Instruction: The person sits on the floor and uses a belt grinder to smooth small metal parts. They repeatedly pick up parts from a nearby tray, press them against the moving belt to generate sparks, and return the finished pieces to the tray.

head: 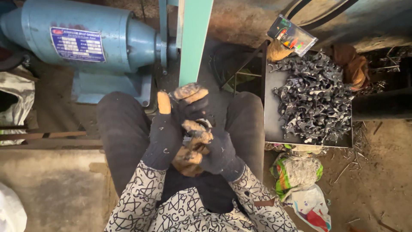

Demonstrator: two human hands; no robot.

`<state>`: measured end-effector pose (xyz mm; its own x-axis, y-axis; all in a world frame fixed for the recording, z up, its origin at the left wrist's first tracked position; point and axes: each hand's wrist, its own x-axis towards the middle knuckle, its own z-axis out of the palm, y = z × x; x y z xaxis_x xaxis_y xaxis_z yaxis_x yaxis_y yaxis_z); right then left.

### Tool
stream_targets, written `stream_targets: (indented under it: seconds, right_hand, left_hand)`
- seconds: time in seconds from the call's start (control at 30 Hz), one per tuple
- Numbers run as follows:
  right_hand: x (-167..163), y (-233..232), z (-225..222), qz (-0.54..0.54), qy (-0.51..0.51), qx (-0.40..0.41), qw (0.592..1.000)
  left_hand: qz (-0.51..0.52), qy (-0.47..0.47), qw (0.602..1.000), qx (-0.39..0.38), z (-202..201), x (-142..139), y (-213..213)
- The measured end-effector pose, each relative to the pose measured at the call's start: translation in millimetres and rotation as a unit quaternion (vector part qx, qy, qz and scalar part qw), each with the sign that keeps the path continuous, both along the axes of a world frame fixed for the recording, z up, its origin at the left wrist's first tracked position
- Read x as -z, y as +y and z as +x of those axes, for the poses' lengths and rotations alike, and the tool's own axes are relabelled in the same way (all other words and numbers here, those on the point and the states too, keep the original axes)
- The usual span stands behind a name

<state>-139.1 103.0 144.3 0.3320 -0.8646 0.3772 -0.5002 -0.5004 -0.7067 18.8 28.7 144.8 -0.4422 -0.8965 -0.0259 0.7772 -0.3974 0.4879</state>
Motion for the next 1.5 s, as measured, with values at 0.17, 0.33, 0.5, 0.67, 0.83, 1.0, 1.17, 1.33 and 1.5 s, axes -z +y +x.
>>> stream_targets:
  seconds: [0.17, 0.33, 0.5, 0.67, 0.83, 1.0, 1.17, 1.33, 1.5]
  right_hand:
    - [-0.1, 22.4, 17.1, 0.298, -0.354, -0.085, 0.883]
    - [13.4, 26.8, 9.6, 0.119, -0.135, -0.008, 0.984]
    - [31.6, 17.9, -3.7, 0.188, -0.122, -0.040, 0.974]
    - [38.8, 14.1, -5.3, 0.159, -0.172, -0.090, 0.968]
    - [34.1, 21.1, -6.4, 0.363, -0.382, -0.158, 0.835]
    - [30.9, 28.8, -9.5, 0.324, -0.441, -0.230, 0.805]
    - [28.6, 34.5, -12.2, 0.342, -0.513, -0.282, 0.735]
    - [21.3, 39.5, -13.3, 0.359, -0.552, -0.280, 0.699]
    - [14.0, 40.9, -14.2, 0.366, -0.565, -0.276, 0.686]
  left_hand:
    - [-0.029, -0.151, 0.988, 0.018, 1.2, -23.4, 23.4]
    - [-0.012, -0.214, 0.976, 0.048, -4.0, -7.1, 44.0]
    - [-0.072, -0.275, 0.959, 0.020, 5.7, -5.5, 53.9]
    - [-0.070, -0.362, 0.927, 0.067, 26.6, -27.6, 44.1]
    - [-0.240, -0.500, 0.830, 0.052, 35.1, -46.6, 23.8]
    - [-0.287, -0.448, 0.843, 0.083, 16.7, -45.8, 16.7]
    - [-0.178, -0.365, 0.905, 0.126, -2.3, -42.0, 18.7]
    - [-0.377, -0.361, 0.852, 0.050, -4.2, -47.6, 17.2]
    - [-0.271, -0.351, 0.890, 0.106, -3.8, -48.6, 16.7]
